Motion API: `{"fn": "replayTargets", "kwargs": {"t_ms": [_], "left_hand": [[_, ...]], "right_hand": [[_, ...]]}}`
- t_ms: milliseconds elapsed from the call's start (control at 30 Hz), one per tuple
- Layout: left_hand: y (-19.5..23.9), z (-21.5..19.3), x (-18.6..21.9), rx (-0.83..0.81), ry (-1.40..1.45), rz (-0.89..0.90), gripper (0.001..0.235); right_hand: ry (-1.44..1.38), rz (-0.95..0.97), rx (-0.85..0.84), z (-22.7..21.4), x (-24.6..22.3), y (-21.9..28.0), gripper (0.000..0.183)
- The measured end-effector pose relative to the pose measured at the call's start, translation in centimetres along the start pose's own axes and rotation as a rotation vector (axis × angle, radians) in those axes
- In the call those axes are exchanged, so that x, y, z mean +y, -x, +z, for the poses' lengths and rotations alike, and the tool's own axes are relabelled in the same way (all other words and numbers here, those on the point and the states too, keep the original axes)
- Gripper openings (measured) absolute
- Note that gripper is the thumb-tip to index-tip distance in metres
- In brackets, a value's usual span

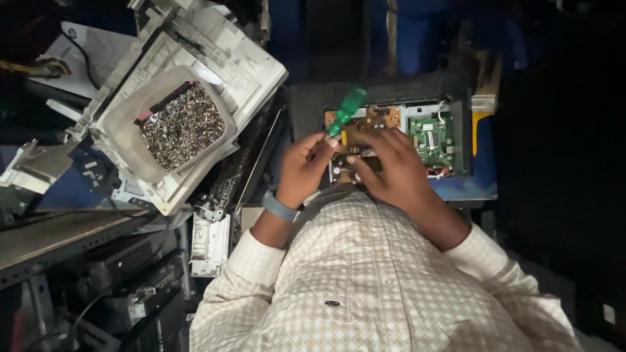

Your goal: The person uses a screwdriver to remove screws from a circuit board inside an open electronic device. They repeatedly select screws from a container, tighten or loosen them on the board, and place the screws back into the container.

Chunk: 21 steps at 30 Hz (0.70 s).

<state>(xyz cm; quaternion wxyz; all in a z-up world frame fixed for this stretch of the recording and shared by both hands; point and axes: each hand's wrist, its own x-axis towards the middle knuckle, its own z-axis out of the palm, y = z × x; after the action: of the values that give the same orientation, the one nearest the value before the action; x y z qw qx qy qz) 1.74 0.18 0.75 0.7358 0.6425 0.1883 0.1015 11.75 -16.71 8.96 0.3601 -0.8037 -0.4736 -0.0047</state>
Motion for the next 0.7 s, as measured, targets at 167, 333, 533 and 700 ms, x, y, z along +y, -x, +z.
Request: {"fn": "replayTargets", "kwargs": {"t_ms": [167,333,533,700], "left_hand": [[-0.5,0.1,1.9,-0.04,-0.21,0.131,0.027],[-1.0,0.4,3.2,-0.114,-0.268,0.173,0.034],[-1.3,-2.3,2.5,-0.151,0.137,0.076,0.035],[-0.8,-2.5,-0.7,0.044,0.227,-0.013,0.026]], "right_hand": [[-0.77,0.377,0.077,0.6,1.2,-1.2,0.05],[-0.985,0.405,0.09,0.4,3.2,-1.8,0.046],[-0.809,0.299,0.335,-3.0,2.9,0.8,0.031],[-0.74,0.135,0.272,-3.8,2.1,2.4,0.034]]}}
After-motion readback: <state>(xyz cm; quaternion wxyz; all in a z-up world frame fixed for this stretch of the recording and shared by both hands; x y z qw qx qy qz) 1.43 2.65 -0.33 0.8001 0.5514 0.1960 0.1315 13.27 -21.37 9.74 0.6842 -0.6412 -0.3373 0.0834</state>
